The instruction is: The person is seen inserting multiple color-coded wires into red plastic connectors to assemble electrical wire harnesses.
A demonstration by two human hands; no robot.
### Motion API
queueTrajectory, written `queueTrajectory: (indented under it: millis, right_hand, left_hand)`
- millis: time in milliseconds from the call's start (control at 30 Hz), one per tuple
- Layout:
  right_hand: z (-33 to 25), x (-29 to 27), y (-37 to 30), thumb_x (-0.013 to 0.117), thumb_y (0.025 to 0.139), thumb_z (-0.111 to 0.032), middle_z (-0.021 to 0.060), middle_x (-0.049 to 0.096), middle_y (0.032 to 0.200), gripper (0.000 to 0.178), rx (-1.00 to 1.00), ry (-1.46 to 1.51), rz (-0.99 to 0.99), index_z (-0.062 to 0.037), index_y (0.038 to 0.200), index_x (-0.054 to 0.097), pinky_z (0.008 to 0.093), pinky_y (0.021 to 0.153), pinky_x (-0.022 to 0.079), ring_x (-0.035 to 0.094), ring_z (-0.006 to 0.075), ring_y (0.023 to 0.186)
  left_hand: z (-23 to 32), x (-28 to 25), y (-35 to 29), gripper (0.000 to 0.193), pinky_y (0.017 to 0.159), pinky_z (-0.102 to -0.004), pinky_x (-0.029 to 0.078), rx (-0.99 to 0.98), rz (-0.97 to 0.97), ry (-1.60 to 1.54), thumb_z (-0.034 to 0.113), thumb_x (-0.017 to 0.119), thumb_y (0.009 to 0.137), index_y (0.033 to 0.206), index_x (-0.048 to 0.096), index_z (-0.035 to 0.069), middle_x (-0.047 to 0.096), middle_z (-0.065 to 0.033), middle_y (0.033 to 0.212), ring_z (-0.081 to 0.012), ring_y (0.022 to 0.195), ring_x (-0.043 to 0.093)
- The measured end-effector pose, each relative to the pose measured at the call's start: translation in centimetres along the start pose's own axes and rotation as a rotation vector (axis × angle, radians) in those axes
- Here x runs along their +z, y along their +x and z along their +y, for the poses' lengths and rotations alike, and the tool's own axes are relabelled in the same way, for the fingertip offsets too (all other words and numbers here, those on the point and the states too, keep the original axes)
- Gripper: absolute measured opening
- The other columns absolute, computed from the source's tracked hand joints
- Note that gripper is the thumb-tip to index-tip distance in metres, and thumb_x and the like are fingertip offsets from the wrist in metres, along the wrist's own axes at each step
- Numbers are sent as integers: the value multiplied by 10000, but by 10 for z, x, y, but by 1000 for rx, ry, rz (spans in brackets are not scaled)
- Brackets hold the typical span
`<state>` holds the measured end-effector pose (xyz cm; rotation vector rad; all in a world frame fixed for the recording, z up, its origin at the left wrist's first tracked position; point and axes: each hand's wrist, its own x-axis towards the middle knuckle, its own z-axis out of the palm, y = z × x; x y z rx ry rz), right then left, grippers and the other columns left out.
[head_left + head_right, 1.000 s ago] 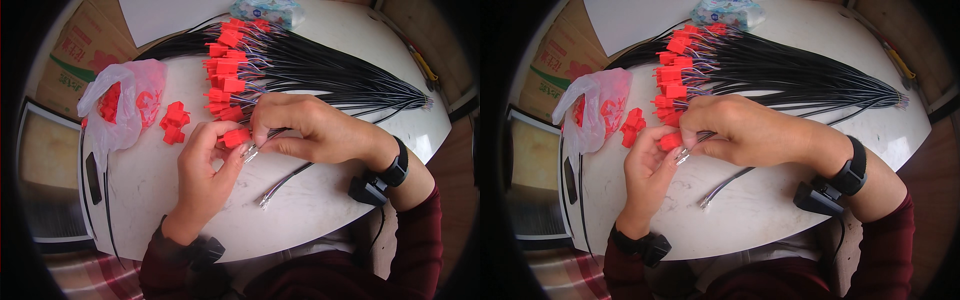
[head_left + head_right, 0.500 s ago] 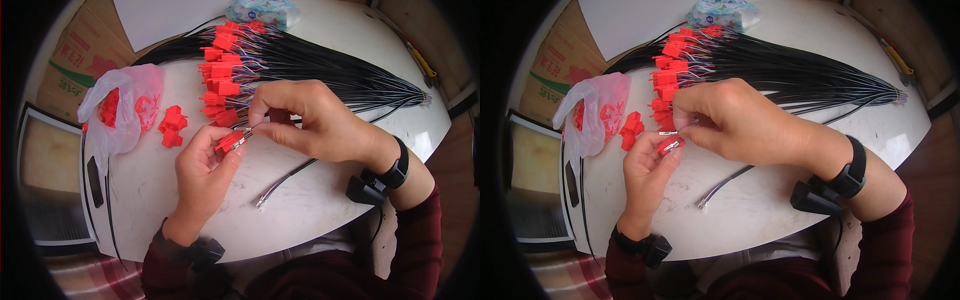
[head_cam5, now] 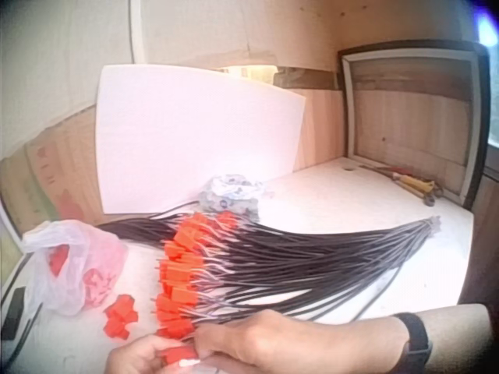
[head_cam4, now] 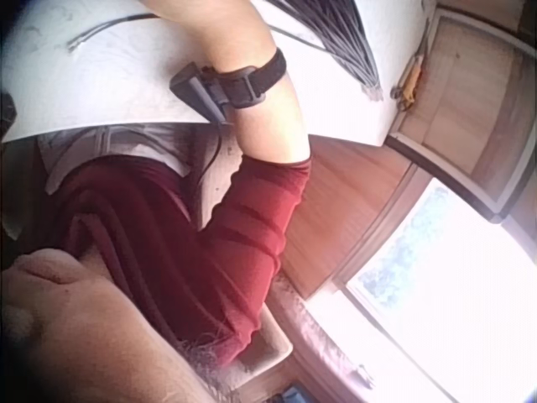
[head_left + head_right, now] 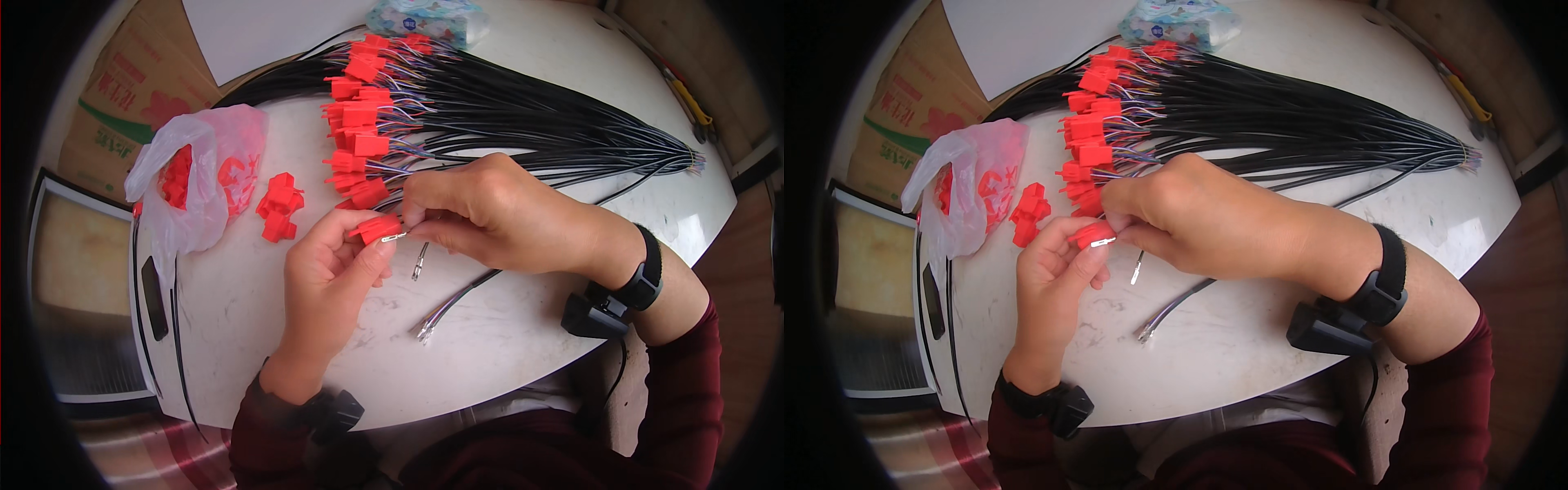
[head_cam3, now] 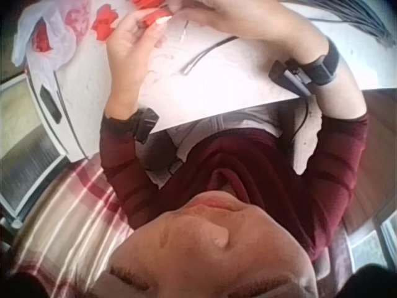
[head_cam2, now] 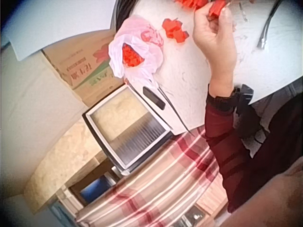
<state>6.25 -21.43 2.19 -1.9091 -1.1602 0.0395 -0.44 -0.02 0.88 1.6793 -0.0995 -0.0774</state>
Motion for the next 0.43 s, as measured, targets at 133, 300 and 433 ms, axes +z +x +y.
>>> queueTrajectory:
  millis: [133, 300, 433]
  right_hand:
    - [2, 5, 2, 691, 869, -15, 125, 661, 821, 126, -91, 28, 57, -11, 990, 655, 344, 634, 520, 661, 286, 711]
    - [0, 3, 1, 708, 862, -30, 129, 667, 837, 123, -29, 58, 71, -13, 978, 671, 340, 637, 523, 664, 278, 719]
    - [-8, -4, 0, 730, 860, -67, 132, 684, 876, 137, 73, -8, -30, -13, 973, 675, 325, 652, 529, 683, 244, 766]
  left_hand:
    - [4, -8, -2, 240, 641, -246, 510, -112, -39, -87, 126, 639, 960, 1145, 598, -21, 675, -66, 966, -122, 747, 659]
    - [4, -4, -2, 268, 696, -258, 538, -196, -25, -209, 124, 634, 959, 1187, 585, -7, 681, -86, 1014, -157, 818, 691]
    - [-2, -5, -1, 331, 765, -269, 549, -192, -26, -268, 164, 665, 948, 1220, 571, 1, 686, -100, 1058, -174, 879, 694]
